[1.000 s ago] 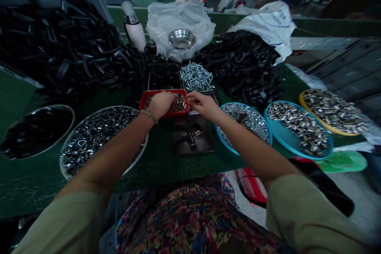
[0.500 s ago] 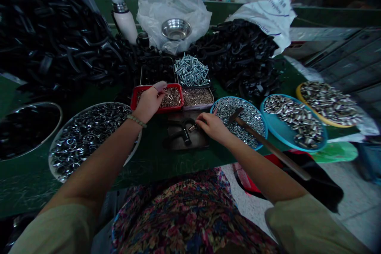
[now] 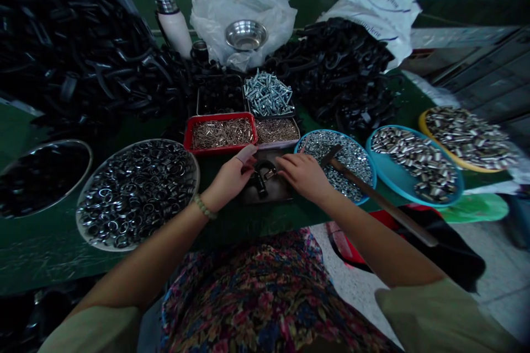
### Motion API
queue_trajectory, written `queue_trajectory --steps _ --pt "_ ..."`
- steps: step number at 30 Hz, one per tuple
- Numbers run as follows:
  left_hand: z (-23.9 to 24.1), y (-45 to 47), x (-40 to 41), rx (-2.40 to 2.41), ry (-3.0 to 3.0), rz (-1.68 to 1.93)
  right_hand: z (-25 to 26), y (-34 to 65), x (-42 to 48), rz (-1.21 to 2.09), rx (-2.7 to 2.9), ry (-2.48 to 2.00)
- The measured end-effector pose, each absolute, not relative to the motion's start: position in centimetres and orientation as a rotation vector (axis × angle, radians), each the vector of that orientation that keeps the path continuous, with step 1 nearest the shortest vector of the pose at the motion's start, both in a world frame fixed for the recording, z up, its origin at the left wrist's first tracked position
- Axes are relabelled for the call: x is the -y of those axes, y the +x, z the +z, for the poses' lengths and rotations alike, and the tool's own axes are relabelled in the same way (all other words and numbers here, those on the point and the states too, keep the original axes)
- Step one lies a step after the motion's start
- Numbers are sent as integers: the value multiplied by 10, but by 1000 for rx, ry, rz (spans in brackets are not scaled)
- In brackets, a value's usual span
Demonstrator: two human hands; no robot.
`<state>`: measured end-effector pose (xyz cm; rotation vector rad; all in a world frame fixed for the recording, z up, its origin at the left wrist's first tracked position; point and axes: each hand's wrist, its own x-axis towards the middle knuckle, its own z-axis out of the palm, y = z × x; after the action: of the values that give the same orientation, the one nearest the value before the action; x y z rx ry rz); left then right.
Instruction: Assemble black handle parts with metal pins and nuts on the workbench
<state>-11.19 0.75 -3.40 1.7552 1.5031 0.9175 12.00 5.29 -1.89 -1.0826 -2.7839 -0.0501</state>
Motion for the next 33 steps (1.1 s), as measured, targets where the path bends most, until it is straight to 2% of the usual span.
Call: queue_trajectory --steps 3,7,12,14,18,20,27,33 --pt "-34 -112 -11 -1528 1830 831 -9 165 -56 -140 2605 -1420" --pt "-9 -105 -10 -1583 2079 600 -8 226 -60 -269 2560 -1856" --pt "9 -92 -5 -1573 2340 213 -14 234 -53 -221 2618 -1929" --pt "1 -95 -4 -1556 2402 148 -10 217 -44 -73 2530 -1878" --pt "-21 -109 6 -1567 2451 290 9 171 -22 471 2412 -1523" --pt "-27 -115 13 -1583 2480 387 17 152 -17 629 2412 -1370" --pt "-31 -120 26 -1594 2417 492 17 129 -20 694 2492 -1393" --pt "-37 -124 22 -1687 2178 789 25 100 -11 661 2544 -1260"
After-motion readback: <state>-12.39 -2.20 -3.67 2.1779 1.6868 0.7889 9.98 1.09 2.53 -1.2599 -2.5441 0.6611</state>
